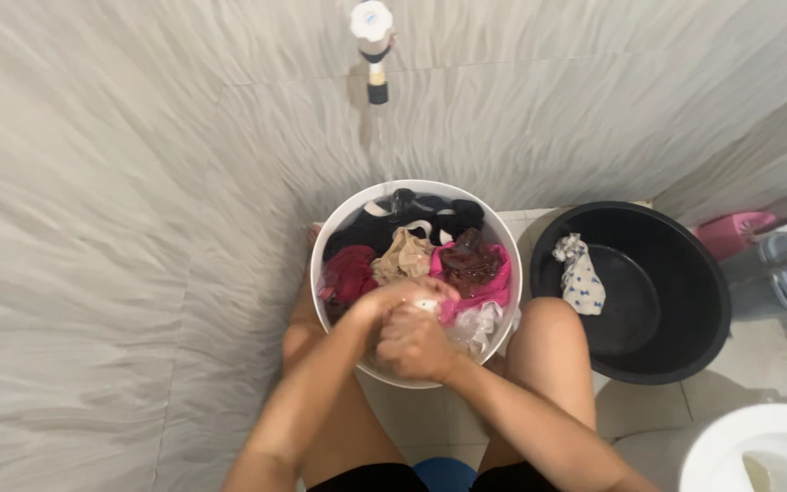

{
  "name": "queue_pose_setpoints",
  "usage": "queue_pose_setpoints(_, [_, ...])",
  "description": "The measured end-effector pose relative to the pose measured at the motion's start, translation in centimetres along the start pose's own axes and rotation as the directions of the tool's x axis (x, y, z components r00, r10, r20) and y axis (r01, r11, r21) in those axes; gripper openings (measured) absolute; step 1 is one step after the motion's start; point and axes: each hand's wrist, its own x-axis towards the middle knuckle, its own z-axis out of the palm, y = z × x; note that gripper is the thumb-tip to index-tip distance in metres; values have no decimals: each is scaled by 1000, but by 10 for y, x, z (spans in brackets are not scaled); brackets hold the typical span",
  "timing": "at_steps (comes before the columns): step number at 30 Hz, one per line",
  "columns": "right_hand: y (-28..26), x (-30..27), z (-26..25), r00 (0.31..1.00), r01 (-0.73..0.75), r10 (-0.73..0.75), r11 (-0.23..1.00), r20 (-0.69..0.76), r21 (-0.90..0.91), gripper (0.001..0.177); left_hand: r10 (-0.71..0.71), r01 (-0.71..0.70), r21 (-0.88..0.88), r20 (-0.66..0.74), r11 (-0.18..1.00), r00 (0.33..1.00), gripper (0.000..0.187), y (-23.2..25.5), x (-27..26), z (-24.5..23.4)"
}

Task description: The person sits on the floor and hand-washes a mixed load of clothes in a white bucket filled with water. They repeatedly submerge, agitate, and wring out various garments, including dark and light-colored items, then transfer some to a black basin nearby.

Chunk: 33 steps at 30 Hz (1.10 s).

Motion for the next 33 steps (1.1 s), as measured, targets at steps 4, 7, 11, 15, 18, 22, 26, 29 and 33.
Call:
queue_pose_setpoints(4, [-10, -2, 8, 972, 225, -231, 969, -46, -104, 20, 17, 81, 831, -108, 550, 994, 26, 6, 9, 13])
queue_pose_setpoints(7, [-3, -12, 29, 972, 231, -225, 968, 66, -99, 9, 6, 332, 907, -345, 260, 939, 27, -12, 23, 11])
queue_pose_setpoints(11, [34, -29, 47, 999, -25, 22, 998, -48, -55, 11, 98, 164, 840, -248, 516, 964, 24, -13, 35, -24])
queue_pose_setpoints(15, [92, -48, 13, 450, -830, 854, 508, -261, 231, 35, 43, 13, 167, -327, 986, 944, 39, 1, 48, -7])
queue_pose_setpoints(18, [148, -85, -69, 89, 101, 902, 414, -422, 905, 23, -104, 74, -80, -491, 994, 865, 50, 25, 60, 38])
queue_pose_setpoints(22, [186, -168, -153, -353, 167, 834, 503, -425, 848, 16, -70, 59, -38, -559, 998, 826, 56, 19, 78, 80])
queue_pose_setpoints(26, [216, -234, -180, -285, 148, 703, 704, -651, 695, 13, 66, -6, 101, -602, 995, 796, 60, -26, 100, 60])
queue_pose_setpoints(29, [224, -256, -170, -328, -370, 797, 386, -507, 845, 37, 175, 212, 480, -641, 851, 747, 59, -68, 94, 33])
queue_pose_setpoints(33, [221, -241, -133, -273, -851, 791, 67, -548, 521, 52, 102, 324, 783, -439, 532, 893, 53, -119, 70, 22])
